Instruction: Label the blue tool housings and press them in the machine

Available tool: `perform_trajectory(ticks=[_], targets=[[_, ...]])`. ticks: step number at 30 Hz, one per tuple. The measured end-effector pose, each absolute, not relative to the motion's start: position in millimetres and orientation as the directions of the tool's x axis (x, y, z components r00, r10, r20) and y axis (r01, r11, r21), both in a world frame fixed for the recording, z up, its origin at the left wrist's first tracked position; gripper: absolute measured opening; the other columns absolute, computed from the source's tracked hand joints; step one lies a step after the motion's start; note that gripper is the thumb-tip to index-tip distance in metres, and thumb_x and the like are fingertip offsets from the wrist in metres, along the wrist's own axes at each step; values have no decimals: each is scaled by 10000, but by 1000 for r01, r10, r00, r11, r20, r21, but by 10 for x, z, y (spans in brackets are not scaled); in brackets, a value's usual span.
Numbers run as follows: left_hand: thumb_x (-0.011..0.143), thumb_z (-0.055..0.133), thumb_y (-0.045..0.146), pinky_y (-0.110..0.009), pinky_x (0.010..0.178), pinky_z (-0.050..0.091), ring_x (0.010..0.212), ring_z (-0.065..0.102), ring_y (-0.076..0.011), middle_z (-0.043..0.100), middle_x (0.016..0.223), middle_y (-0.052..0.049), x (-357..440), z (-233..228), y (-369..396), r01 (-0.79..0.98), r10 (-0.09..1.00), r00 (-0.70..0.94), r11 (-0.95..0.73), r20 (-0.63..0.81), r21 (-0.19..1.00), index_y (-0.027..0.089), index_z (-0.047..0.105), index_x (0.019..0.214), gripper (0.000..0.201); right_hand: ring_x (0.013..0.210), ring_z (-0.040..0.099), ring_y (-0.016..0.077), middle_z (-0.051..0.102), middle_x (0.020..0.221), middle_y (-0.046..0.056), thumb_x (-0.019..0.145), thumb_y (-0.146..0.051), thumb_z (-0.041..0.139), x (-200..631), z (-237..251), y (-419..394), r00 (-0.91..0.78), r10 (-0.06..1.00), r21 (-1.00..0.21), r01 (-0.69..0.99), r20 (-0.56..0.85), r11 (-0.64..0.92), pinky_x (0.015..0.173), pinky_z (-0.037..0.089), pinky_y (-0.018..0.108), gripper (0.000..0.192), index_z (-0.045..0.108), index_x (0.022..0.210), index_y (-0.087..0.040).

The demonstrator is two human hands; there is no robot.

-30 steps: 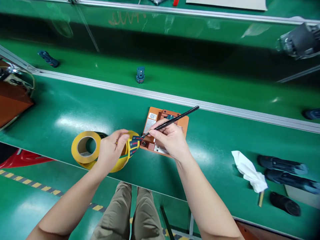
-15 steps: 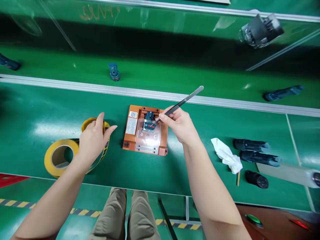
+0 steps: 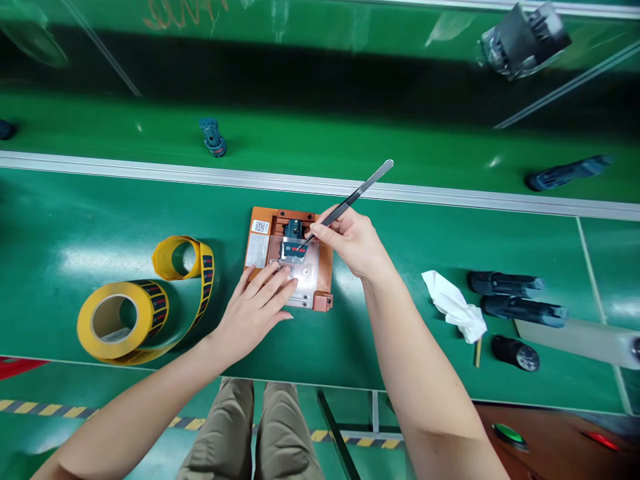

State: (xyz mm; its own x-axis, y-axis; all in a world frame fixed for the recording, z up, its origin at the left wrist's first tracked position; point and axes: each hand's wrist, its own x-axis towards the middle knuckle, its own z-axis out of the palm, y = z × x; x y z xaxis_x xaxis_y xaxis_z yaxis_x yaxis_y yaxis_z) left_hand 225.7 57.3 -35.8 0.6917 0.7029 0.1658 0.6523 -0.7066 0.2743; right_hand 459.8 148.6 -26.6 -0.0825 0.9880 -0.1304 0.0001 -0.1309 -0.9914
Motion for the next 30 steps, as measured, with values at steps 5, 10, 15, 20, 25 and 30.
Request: perform_trajectory(ticks=[5, 10, 15, 20, 25, 30], targets=[[937, 598, 362, -518, 1195, 275, 1421, 426, -296, 542, 1484, -106, 2240, -360, 582, 657, 704, 692, -706, 158, 265, 200, 486, 1435, 535, 754, 700, 178, 728, 806, 16, 745, -478, 811, 4596, -276, 1481, -79, 988, -991, 6, -132, -132, 728, 558, 323, 360, 613, 865, -202], [943, 592, 352, -527, 1198, 259, 1423, 425, -293, 539, 1488, -104, 2251, -352, 576, 659, 703, 692, -708, 162, 256, 199, 483, 1439, 531, 762, 699, 177, 726, 806, 17, 756, -498, 795, 4598, -285, 1462, -82, 990, -994, 21, -112, -111, 729, 550, 319, 368, 609, 867, -200], [957, 568, 354, -552, 1208, 209, 1410, 442, -284, 531, 1495, -105, 2255, -248, 607, 662, 701, 700, -708, 134, 245, 190, 486, 1435, 512, 773, 699, 187, 729, 817, 25, 778, -501, 773, 4604, -297, 1452, -84, 992, -993, 68, -99, -94, 735, 552, 333, 352, 618, 874, -200], [955, 571, 361, -535, 1159, 268, 1347, 493, -288, 486, 1528, -114, 2302, -121, 749, 676, 698, 714, -709, 59, 201, 143, 475, 1439, 539, 755, 690, 183, 726, 815, 23, 798, -486, 756, 4626, -296, 1452, -90, 993, -991, 115, -77, -67, 725, 546, 332, 324, 624, 871, -200], [908, 646, 336, -480, 1043, 361, 1302, 514, -296, 480, 1536, -103, 2383, -13, 885, 678, 687, 727, -714, -14, 174, 147, 449, 1463, 618, 765, 674, 171, 717, 827, 17, 820, -439, 739, 4619, -259, 1456, -91, 994, -984, 170, -69, -52, 702, 528, 306, 266, 636, 868, -198], [858, 706, 278, -503, 1048, 353, 1286, 516, -313, 496, 1519, -125, 2423, 70, 927, 665, 661, 745, -728, -83, 166, 132, 406, 1485, 710, 756, 683, 169, 716, 819, 15, 792, -415, 761, 4598, -241, 1453, -16, 996, -991, 96, -93, -91, 724, 547, 318, 270, 628, 886, -199]])
